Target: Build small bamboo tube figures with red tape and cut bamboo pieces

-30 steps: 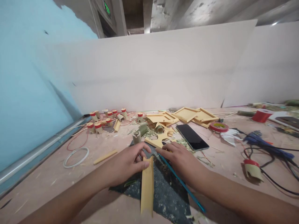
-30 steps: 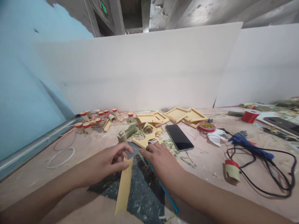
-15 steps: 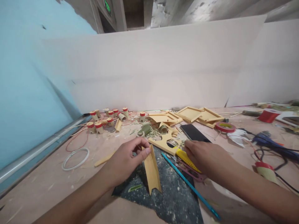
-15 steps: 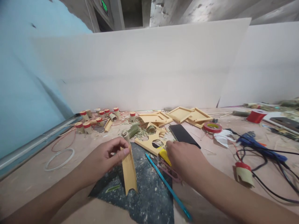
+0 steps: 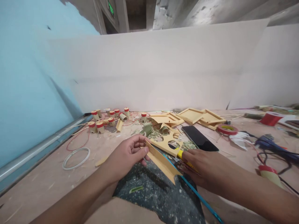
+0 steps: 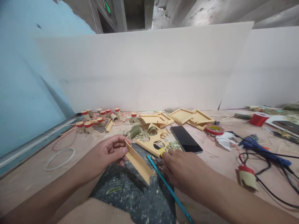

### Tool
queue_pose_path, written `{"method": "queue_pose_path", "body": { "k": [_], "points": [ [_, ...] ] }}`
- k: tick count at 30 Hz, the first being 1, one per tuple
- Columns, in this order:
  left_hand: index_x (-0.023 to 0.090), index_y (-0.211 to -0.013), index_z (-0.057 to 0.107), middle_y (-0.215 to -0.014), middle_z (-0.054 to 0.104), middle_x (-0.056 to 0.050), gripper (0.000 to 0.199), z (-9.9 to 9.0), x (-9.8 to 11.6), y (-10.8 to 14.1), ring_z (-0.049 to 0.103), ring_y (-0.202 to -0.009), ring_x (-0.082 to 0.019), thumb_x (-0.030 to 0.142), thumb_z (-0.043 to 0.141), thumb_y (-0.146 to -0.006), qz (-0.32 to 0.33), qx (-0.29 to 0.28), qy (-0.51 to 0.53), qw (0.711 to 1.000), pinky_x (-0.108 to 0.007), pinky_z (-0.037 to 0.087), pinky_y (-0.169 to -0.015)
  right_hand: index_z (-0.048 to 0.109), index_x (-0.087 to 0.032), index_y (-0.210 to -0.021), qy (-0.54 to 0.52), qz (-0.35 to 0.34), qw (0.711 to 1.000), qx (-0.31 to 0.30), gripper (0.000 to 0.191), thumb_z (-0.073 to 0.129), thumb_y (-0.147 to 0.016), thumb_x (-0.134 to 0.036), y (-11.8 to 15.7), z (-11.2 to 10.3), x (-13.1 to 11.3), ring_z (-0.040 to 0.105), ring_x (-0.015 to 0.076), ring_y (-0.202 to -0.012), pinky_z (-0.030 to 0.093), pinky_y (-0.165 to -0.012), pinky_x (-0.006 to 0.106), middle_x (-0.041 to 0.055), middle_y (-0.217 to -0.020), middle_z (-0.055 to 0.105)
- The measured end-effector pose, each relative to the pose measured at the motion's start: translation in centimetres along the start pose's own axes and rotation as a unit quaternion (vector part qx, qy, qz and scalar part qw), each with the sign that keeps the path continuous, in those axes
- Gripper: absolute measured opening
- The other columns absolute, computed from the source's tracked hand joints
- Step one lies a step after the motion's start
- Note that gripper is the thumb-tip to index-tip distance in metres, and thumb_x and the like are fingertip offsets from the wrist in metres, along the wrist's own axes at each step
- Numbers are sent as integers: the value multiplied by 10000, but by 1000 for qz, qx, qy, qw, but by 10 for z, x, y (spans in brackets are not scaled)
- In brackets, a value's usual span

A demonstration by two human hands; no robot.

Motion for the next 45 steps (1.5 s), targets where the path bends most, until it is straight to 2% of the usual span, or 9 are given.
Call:
{"method": "queue_pose_path", "body": {
  "k": [6,13,19,21,23,25,29,36,45],
  "points": [
    [202,-1010,680,-837,641,26,416,-2,-2,3,570,-666,-138,553,826,-840,-27,5,16,999,-248,498,-611,708,-200,-936,-16,-11,1000,-6,200,558,-1069,-193,1,6,-5,759,299,-826,378,-647,368,98,-920,755],
    [227,-1048,599,-946,771,-36,335,5,-7,11,762,-927,-260,530,704,-952,-74,3,87,993,-355,591,-824,607,-204,-839,-82,69,994,27,109,622,-901,-116,-3,1,5,686,283,-732,282,-611,348,108,-825,725],
    [235,-1185,523,-800,695,40,427,10,-14,13,764,-693,-194,464,773,-925,-89,17,118,989,-310,624,-673,583,-216,-1081,-240,79,968,10,99,539,-1017,-277,-7,-7,8,589,195,-583,371,-546,297,-22,-654,624],
    [227,-1173,557,-836,690,36,429,11,-14,13,732,-657,-159,481,795,-922,-85,15,116,990,-284,628,-631,536,-229,-1258,-367,64,928,-31,278,495,-1061,-422,-7,-4,2,629,195,-592,447,-518,281,-31,-725,634],
    [208,-1107,606,-915,714,4,396,12,-13,13,715,-668,-141,513,790,-936,-80,4,111,991,-270,635,-612,480,-249,-1355,-508,59,857,-63,395,523,-1045,-490,-6,-1,-4,632,188,-605,487,-513,281,-24,-829,633],
    [189,-1048,649,-959,733,-20,392,13,-13,13,699,-652,-126,540,787,-943,-76,-7,104,992,-245,621,-573,538,-262,-1271,-610,58,788,-69,341,590,-998,-460,-4,-2,-10,530,153,-598,425,-514,259,-41,-833,549],
    [159,-941,705,-807,736,-20,418,15,-18,11,628,-538,-90,572,763,-967,-77,-27,85,993,-184,534,-494,650,-243,-1014,-674,76,732,-62,290,623,-964,-527,-3,-2,-17,269,129,-604,224,-522,256,-61,-778,355],
    [169,-877,718,-762,720,-11,440,14,-19,8,626,-563,-103,599,740,-969,-59,-9,57,997,-186,492,-497,694,-211,-903,-636,110,763,-40,739,605,-839,-942,-3,3,-20,233,104,-534,192,-451,234,-82,-680,310],
    [192,-875,692,-703,703,7,405,18,-18,8,632,-565,-134,585,732,-964,-31,-16,28,999,-234,512,-551,665,-211,-869,-658,109,744,-47,680,645,-863,-890,-9,14,-22,254,73,-454,250,-375,192,-108,-606,347]
  ]
}}
Point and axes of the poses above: each hand's wrist, its own y-axis away from the middle knuckle, its own z-axis out of the palm, x = y × z, the point moved 9 cm from there along -y, towards the middle knuckle
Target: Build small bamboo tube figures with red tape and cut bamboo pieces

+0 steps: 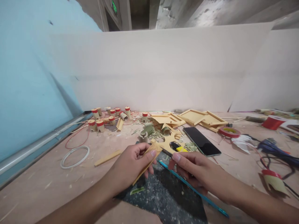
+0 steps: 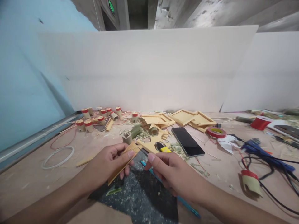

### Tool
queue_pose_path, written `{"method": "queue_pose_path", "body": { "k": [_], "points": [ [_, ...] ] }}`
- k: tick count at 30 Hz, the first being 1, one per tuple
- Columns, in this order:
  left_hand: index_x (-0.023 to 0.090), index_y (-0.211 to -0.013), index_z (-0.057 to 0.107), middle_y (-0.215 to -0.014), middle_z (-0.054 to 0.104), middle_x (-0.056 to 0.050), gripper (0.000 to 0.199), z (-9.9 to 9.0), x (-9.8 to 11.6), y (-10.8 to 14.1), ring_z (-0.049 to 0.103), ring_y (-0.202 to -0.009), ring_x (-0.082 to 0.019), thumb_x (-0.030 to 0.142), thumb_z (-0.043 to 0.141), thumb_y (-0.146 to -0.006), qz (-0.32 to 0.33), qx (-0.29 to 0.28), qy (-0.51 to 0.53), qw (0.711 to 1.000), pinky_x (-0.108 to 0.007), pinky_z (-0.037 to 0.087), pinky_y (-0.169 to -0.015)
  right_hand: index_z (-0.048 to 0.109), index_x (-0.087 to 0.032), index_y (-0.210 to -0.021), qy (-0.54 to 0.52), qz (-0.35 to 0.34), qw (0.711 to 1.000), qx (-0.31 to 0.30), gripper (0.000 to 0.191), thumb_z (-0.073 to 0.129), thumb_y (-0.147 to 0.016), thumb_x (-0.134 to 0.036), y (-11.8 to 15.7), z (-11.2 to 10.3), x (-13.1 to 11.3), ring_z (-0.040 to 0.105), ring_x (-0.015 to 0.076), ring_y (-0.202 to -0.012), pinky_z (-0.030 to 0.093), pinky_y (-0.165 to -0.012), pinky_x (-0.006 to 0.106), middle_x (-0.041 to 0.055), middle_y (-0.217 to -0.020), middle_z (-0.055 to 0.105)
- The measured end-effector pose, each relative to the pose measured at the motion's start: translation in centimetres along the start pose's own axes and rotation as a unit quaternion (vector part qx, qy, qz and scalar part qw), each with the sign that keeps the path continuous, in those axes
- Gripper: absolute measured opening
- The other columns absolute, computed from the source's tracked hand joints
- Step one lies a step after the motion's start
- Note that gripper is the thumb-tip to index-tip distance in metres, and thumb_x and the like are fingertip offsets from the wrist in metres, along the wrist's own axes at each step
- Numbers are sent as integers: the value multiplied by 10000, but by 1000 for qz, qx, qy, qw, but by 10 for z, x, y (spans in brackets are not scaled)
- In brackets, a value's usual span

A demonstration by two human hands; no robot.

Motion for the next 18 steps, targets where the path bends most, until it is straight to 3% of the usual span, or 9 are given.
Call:
{"method": "queue_pose_path", "body": {
  "k": [8,14,18],
  "points": [
    [180,-941,705,-743,690,13,413,12,5,4,623,-612,-114,585,784,-923,-22,-34,47,998,-201,495,-566,704,-189,-939,12,-16,1000,4,684,609,-901,-866,1,2,0,247,73,-452,243,-371,187,-117,-598,325],
    [186,-963,705,-818,700,4,426,9,1,2,629,-634,-105,601,790,-921,-30,-15,69,997,-197,511,-587,662,-202,-887,36,-23,999,8,616,589,-962,-809,0,-2,1,245,89,-434,231,-404,210,-126,-500,292],
    [196,-944,705,-790,698,17,373,8,0,4,641,-631,-119,546,826,-900,-27,-9,62,998,-204,525,-564,699,-204,-950,34,-16,999,2,642,573,-954,-833,0,0,4,229,90,-439,231,-395,201,-122,-531,293]
  ]
}}
Point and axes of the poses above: each hand's wrist, its own y-axis away from the middle knuckle, its own z-axis out of the palm, x = y × z, the point moved 9 cm from there along -y, towards the middle knuckle
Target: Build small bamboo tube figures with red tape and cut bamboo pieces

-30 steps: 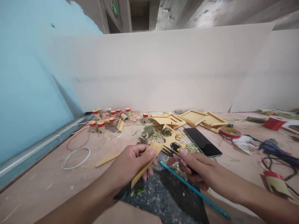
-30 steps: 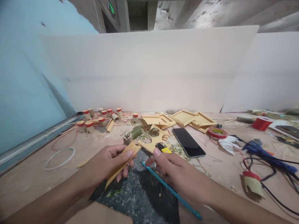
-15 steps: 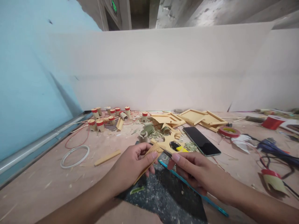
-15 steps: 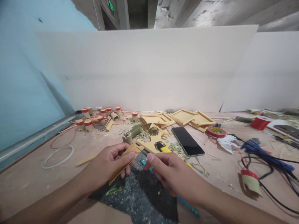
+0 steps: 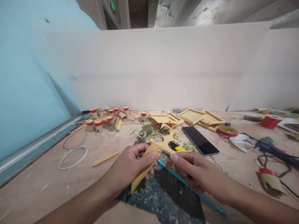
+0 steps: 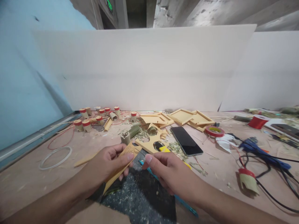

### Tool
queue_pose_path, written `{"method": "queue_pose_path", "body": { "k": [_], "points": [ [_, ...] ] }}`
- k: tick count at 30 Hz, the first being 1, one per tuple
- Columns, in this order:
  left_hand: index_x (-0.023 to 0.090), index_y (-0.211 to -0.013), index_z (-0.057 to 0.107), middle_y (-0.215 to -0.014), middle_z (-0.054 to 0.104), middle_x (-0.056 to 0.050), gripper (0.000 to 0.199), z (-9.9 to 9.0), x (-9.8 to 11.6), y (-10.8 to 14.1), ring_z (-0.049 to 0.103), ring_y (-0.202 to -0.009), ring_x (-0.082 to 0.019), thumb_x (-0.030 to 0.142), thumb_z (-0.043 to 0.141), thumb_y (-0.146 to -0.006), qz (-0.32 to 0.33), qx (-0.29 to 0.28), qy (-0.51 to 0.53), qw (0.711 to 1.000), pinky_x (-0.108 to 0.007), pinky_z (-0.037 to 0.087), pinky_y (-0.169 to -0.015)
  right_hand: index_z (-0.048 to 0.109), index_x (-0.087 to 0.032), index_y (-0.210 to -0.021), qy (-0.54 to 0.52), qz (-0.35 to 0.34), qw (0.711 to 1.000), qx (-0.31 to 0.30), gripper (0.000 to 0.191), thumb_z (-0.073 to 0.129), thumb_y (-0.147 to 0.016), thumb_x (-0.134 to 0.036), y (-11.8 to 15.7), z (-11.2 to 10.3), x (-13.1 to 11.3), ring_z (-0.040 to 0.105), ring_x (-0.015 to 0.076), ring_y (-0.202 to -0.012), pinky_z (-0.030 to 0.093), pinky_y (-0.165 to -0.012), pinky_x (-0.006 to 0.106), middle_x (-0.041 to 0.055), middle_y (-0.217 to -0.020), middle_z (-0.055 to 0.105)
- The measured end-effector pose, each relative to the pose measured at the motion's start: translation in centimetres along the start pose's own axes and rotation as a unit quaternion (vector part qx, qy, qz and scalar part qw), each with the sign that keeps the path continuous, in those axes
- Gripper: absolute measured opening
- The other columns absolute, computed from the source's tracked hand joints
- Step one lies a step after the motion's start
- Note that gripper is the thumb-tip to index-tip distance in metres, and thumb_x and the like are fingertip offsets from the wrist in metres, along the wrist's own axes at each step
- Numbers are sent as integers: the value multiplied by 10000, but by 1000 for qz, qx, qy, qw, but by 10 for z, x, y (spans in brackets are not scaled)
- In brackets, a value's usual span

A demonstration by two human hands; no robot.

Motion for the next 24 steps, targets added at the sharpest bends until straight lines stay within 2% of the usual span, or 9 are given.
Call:
{"method": "queue_pose_path", "body": {
  "k": [4,8,12,16,24],
  "points": [
    [200,-877,672,-660,660,42,355,4,1,3,598,-564,-110,523,816,-904,7,3,-11,1000,-199,513,-542,711,-204,-977,-7,5,1000,-2,677,567,-930,-864,-2,4,4,233,78,-433,231,-377,187,-114,-599,307],
    [190,-891,690,-738,690,21,372,10,1,5,651,-609,-126,533,835,-874,5,-8,-5,1000,-221,561,-570,696,-207,-958,-7,-11,1000,-2,683,565,-924,-876,-3,5,1,238,77,-434,261,-381,182,-121,-588,297],
    [179,-913,717,-833,730,-6,422,11,0,5,672,-627,-119,583,830,-870,-5,-19,18,1000,-223,584,-587,697,-202,-937,-20,-16,1000,-9,689,597,-905,-883,-1,5,-2,211,70,-435,236,-377,180,-126,-579,302],
    [172,-903,730,-811,723,6,430,10,-2,6,653,-598,-98,584,847,-867,-14,-25,36,999,-201,577,-563,722,-198,-954,-15,-25,1000,-9,686,591,-923,-870,2,4,-2,221,69,-431,230,-380,180,-124,-575,302],
    [160,-847,727,-742,734,24,362,10,0,6,647,-557,-87,475,907,-851,-37,-29,44,998,-180,576,-546,711,-207,-921,3,-21,1000,1,695,579,-909,-889,1,2,0,282,82,-427,255,-379,186,-114,-556,319]
  ]
}}
Point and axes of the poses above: each hand's wrist, its own y-axis away from the middle knuckle, its own z-axis out of the palm, x = y × z, the point moved 9 cm from there along -y, towards the middle knuckle
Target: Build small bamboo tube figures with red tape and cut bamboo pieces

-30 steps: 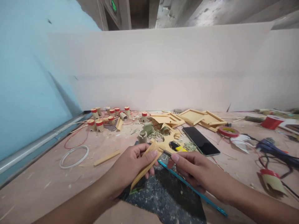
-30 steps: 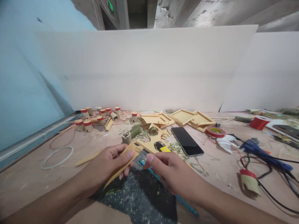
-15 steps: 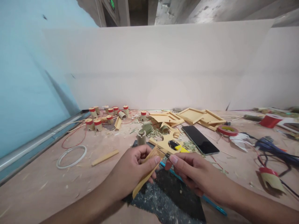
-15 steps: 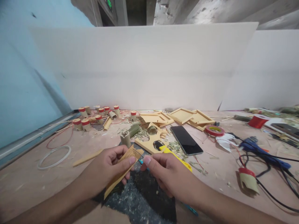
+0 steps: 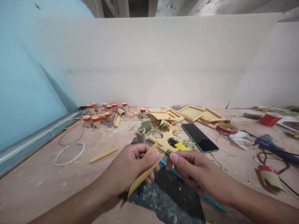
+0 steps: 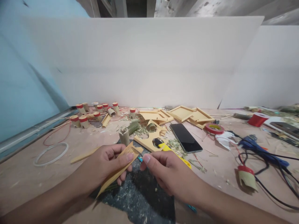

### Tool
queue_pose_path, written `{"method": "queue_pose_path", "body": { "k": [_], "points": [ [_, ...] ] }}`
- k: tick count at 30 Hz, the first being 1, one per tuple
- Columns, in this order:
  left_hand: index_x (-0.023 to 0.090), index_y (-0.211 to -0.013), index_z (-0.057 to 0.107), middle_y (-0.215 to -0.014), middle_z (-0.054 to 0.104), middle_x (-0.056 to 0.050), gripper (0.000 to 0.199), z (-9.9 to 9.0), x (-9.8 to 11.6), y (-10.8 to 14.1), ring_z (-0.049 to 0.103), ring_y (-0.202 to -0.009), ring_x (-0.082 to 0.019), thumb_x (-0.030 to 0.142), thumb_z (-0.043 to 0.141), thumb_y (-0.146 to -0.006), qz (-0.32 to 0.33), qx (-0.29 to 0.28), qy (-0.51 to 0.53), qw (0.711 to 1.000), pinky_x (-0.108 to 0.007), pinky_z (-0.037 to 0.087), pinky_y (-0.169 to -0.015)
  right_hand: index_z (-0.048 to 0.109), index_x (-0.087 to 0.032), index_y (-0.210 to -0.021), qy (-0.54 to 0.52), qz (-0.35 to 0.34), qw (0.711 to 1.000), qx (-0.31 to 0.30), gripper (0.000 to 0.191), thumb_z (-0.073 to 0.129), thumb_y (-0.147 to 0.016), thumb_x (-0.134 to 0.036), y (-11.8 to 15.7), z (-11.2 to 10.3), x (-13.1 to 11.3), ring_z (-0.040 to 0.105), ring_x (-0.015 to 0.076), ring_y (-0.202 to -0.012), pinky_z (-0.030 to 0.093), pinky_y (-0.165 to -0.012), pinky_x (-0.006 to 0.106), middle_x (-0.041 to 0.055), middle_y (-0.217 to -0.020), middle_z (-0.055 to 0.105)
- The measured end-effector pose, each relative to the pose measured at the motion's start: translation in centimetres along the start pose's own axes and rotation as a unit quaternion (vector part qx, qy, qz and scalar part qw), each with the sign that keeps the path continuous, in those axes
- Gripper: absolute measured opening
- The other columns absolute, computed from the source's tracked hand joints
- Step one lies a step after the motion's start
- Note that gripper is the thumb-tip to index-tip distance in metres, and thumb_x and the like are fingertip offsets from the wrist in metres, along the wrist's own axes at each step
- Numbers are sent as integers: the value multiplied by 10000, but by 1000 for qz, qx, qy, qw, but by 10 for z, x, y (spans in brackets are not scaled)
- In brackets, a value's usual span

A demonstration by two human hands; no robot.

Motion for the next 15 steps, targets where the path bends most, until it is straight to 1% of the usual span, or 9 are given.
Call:
{"method": "queue_pose_path", "body": {
  "k": [3,6,11,15],
  "points": [
    [158,-822,722,-710,730,31,361,0,0,0,638,-536,-84,444,941,-816,-6,1,6,1000,-175,572,-531,705,-212,-926,7,-5,1000,1,663,578,-933,-863,0,-1,0,270,83,-423,248,-381,182,-120,-521,310],
    [155,-839,727,-739,747,26,357,0,-2,-1,646,-542,-78,451,926,-843,-12,-1,20,1000,-168,573,-536,699,-211,-925,6,-4,1000,-1,668,576,-932,-868,1,-1,0,271,80,-420,252,-380,182,-119,-514,335],
    [146,-862,735,-743,743,21,389,3,-7,-3,638,-535,-65,499,899,-878,-13,-23,33,999,-148,554,-519,711,-204,-926,21,-11,1000,-2,709,560,-916,-897,2,0,-2,287,84,-422,273,-383,185,-118,-510,338],
    [144,-911,752,-746,743,16,443,7,-13,-2,637,-519,-61,571,869,-889,-24,-45,36,998,-150,553,-506,696,-208,-913,24,-12,1000,-10,688,562,-929,-883,2,2,-1,291,82,-421,282,-383,183,-119,-510,349]
  ]
}}
Point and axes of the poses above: each hand's wrist, its own y-axis away from the middle knuckle, its own z-axis out of the palm, x = y × z, the point moved 9 cm from there along -y, towards the middle knuckle
